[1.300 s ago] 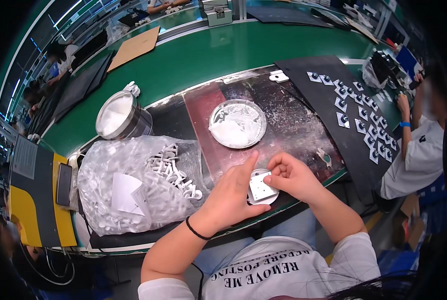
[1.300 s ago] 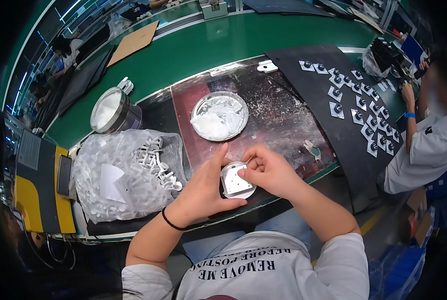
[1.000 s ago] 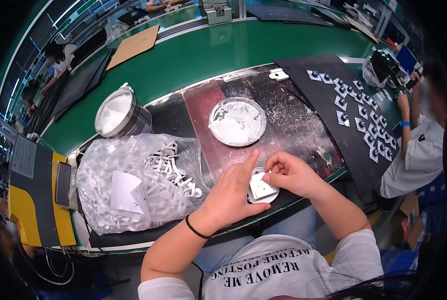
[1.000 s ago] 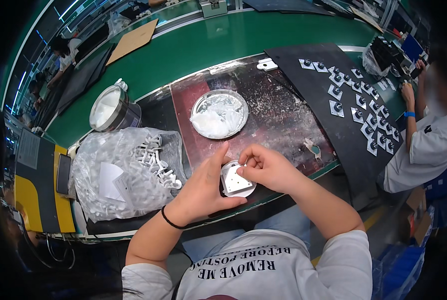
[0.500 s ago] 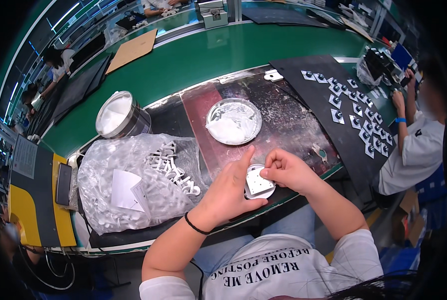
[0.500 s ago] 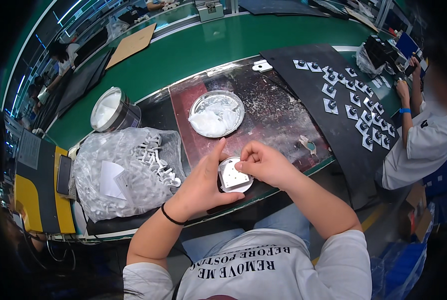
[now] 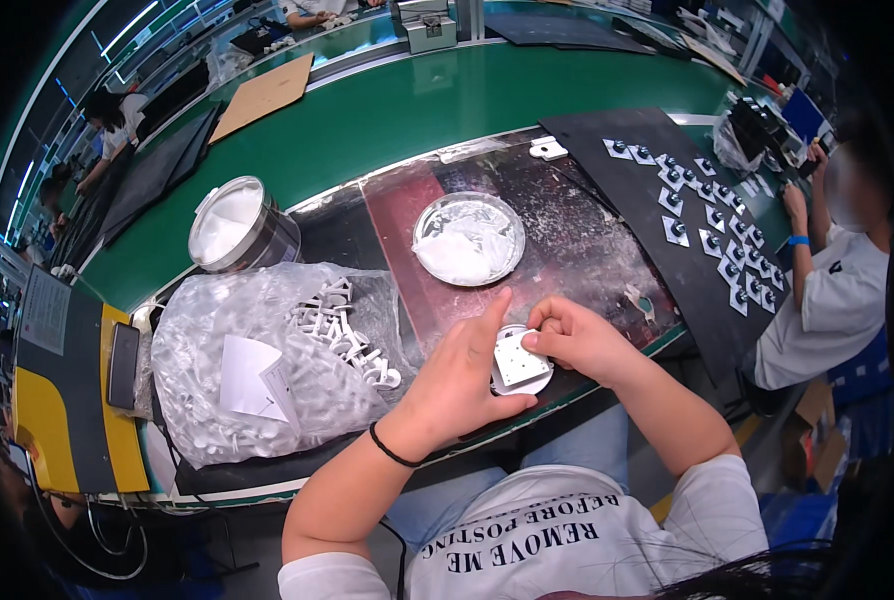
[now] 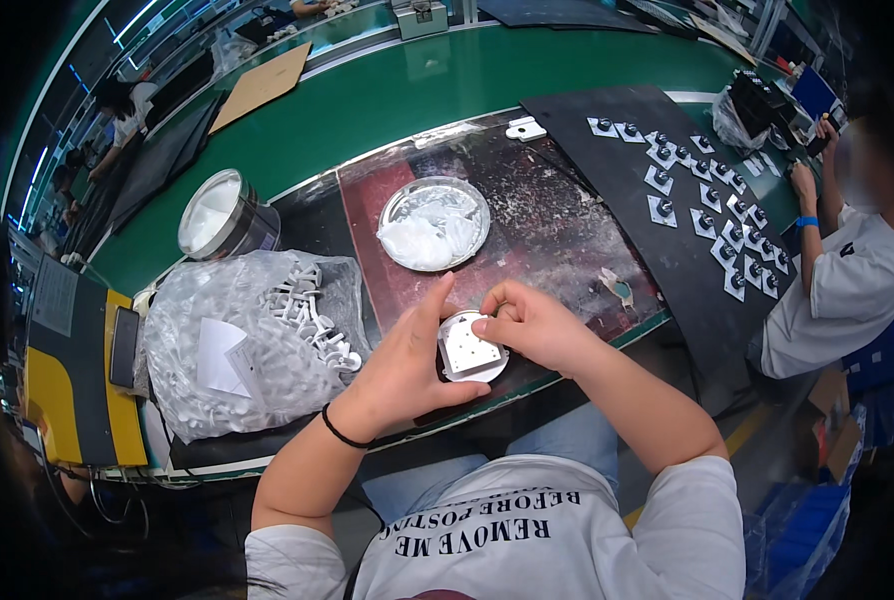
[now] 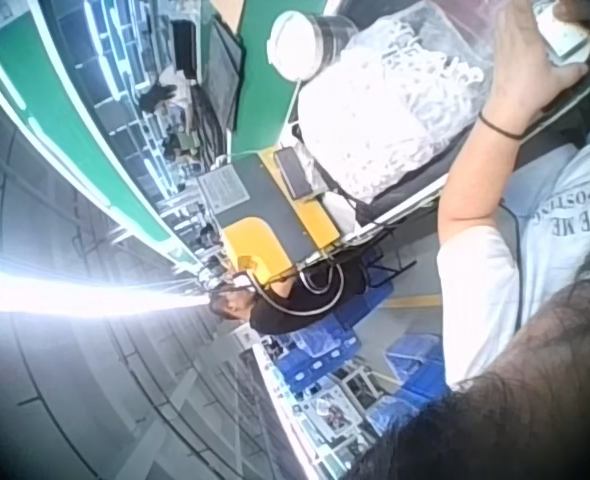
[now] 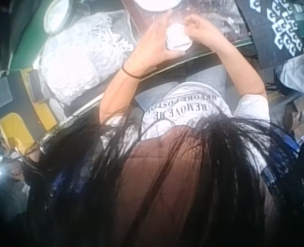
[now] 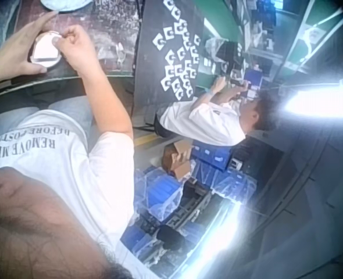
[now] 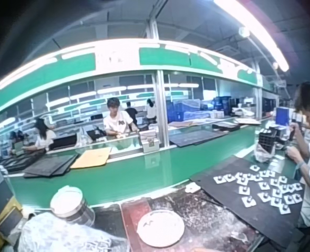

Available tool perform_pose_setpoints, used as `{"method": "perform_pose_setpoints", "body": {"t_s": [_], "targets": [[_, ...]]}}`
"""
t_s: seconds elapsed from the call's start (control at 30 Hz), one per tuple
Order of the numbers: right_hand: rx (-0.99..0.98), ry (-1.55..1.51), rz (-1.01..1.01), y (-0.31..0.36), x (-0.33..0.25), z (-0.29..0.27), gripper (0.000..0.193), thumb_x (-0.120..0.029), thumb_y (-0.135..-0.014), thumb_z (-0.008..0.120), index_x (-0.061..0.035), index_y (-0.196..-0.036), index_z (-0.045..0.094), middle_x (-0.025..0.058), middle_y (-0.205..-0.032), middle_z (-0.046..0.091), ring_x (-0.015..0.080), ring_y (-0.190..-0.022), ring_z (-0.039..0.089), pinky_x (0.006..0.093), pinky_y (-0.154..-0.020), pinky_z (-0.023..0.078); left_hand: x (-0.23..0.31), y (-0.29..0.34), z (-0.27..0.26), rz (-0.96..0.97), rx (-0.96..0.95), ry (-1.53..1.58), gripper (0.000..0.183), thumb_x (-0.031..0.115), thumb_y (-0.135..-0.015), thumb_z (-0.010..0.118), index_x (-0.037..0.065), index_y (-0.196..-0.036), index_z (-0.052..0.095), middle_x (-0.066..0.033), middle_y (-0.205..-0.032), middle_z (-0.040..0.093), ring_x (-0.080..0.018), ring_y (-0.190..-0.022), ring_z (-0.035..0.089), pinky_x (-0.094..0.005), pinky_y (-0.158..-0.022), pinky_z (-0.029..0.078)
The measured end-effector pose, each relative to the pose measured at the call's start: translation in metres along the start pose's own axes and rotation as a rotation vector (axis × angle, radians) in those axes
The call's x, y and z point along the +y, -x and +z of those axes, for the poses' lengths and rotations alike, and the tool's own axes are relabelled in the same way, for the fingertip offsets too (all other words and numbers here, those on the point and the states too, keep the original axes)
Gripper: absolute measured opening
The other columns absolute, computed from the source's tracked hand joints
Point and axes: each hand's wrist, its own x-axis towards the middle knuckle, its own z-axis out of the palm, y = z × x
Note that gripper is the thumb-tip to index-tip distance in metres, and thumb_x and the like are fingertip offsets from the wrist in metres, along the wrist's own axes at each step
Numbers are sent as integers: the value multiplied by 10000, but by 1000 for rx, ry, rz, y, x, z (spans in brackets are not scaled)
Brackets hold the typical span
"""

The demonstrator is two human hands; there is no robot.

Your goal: The person assembles small white electronic components at a factory workstation. They repeatedly pick up a white plastic housing, dip a small white cylindrical part into a container of white paste, and insert the part into the housing. The person then places the assembled unit onto a black tray on the table.

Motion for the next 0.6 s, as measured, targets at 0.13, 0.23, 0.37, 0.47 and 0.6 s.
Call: {"method": "perform_pose_setpoints", "body": {"t_s": [0.13, 0.23, 0.37, 0.47, 0.6], "targets": [[58, -195, -58, 7, 5, -2, 238, -173, -904, 599, -38, -1079, 509, -54, -639, 432, 21, -528, 361, 194, -454, 267, 1, 0, -6, 44, 67, -64, 1038, 265, -605, 825, 22, -1420, 228, -219, -1132, 546, -387, -1054, 521, -423, -913, 417], [79, -371, -101, 13, 10, -7, 221, -168, -923, 559, -33, -1089, 504, -40, -637, 405, 32, -520, 342, 193, -460, 266, 9, -5, -41, -40, 102, -245, 864, 287, -613, 817, 10, -1317, 400, -192, -1126, 559, -363, -1061, 526, -405, -917, 420], [85, -409, -119, 11, 9, -6, 200, -140, -927, 536, -23, -1084, 497, -26, -633, 406, 40, -511, 335, 204, -458, 272, -17, 15, -84, -317, 117, -541, 481, 227, -634, 770, 10, -1032, 611, -139, -1011, 599, -327, -989, 546, -402, -857, 446], [83, -387, -117, 10, 12, -7, 177, -122, -919, 544, -19, -1059, 510, -27, -640, 422, 40, -517, 350, 205, -462, 284, -31, 26, -90, -438, 78, -652, 319, 175, -658, 730, 21, -925, 648, -131, -907, 618, -323, -914, 572, -425, -797, 471], [93, -374, -136, 11, 15, -8, 146, -108, -909, 558, -17, -1021, 532, -28, -655, 449, 42, -531, 375, 203, -472, 300, -48, 23, -86, -465, 57, -606, 229, 72, -685, 672, 17, -907, 654, -136, -840, 622, -322, -836, 586, -408, -763, 474]]}}
